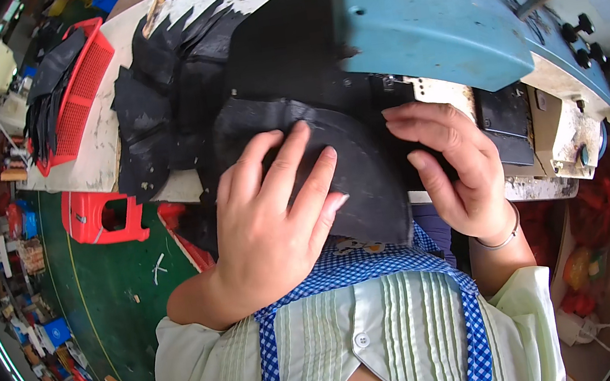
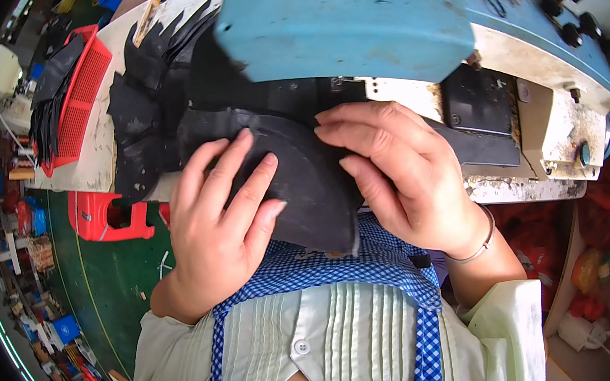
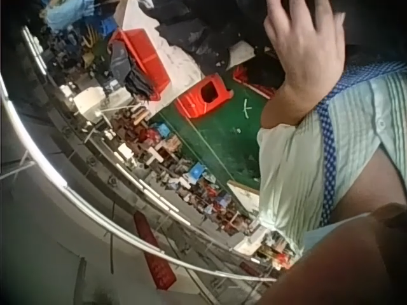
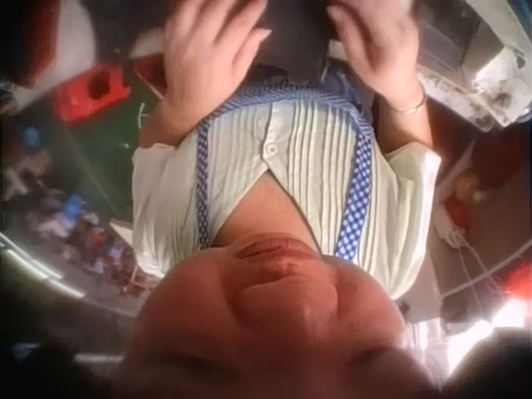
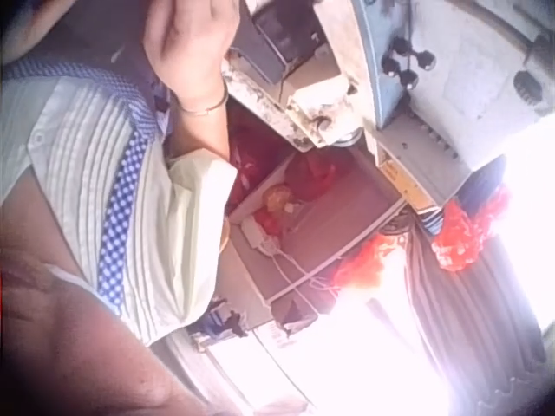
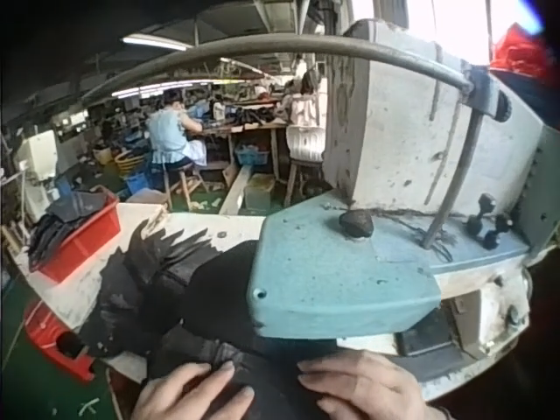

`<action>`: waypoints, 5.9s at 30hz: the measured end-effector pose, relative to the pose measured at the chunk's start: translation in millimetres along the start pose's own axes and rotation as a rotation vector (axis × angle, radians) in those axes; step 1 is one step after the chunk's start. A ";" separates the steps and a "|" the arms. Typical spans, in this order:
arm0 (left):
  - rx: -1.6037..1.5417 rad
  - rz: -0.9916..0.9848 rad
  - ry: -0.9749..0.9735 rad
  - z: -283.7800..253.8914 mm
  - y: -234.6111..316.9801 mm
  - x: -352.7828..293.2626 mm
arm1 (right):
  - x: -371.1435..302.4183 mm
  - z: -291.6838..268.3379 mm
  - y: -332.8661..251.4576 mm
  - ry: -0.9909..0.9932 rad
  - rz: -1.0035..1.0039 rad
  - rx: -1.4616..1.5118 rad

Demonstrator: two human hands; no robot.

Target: Operate an industrial sewing machine to process and stitch together shoe upper components.

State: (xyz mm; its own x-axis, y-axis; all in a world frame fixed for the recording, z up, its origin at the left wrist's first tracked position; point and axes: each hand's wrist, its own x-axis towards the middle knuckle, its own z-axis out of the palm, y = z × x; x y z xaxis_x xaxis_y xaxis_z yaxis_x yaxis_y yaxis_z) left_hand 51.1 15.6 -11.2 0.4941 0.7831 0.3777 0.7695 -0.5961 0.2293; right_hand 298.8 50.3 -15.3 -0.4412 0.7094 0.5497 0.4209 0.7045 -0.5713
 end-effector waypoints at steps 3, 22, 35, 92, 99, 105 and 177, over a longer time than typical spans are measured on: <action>-0.227 0.009 0.188 1.0 -21.2 1.2 | 8.1 11.2 -10.8 -0.240 -0.108 -0.006; -1.140 -0.416 0.722 35.7 -87.4 -12.9 | 34.8 43.9 -21.3 -0.205 0.050 -0.047; 0.108 -0.749 0.534 53.4 -241.6 -109.0 | -18.5 80.3 -19.4 -0.484 -0.162 0.239; -0.151 0.160 0.050 30.8 -17.1 65.9 | 4.4 4.8 12.4 -0.040 -0.118 -0.466; -0.113 0.145 0.031 29.7 -15.4 72.5 | 3.6 5.2 16.7 0.007 -0.127 -0.509; -0.118 0.149 0.060 31.8 -18.6 78.6 | -1.6 5.9 11.0 0.020 -0.084 -0.528; -0.106 0.248 -0.035 18.9 -56.6 83.1 | 2.5 11.7 8.8 0.056 0.089 -0.473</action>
State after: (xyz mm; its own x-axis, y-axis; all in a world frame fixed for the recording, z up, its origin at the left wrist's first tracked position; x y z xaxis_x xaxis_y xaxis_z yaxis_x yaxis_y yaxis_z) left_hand 56.3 117.7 -9.7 0.6773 0.6152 0.4034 0.5771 -0.7844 0.2273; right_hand 292.1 58.0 -26.1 -0.3487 0.7583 0.5508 0.7755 0.5635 -0.2849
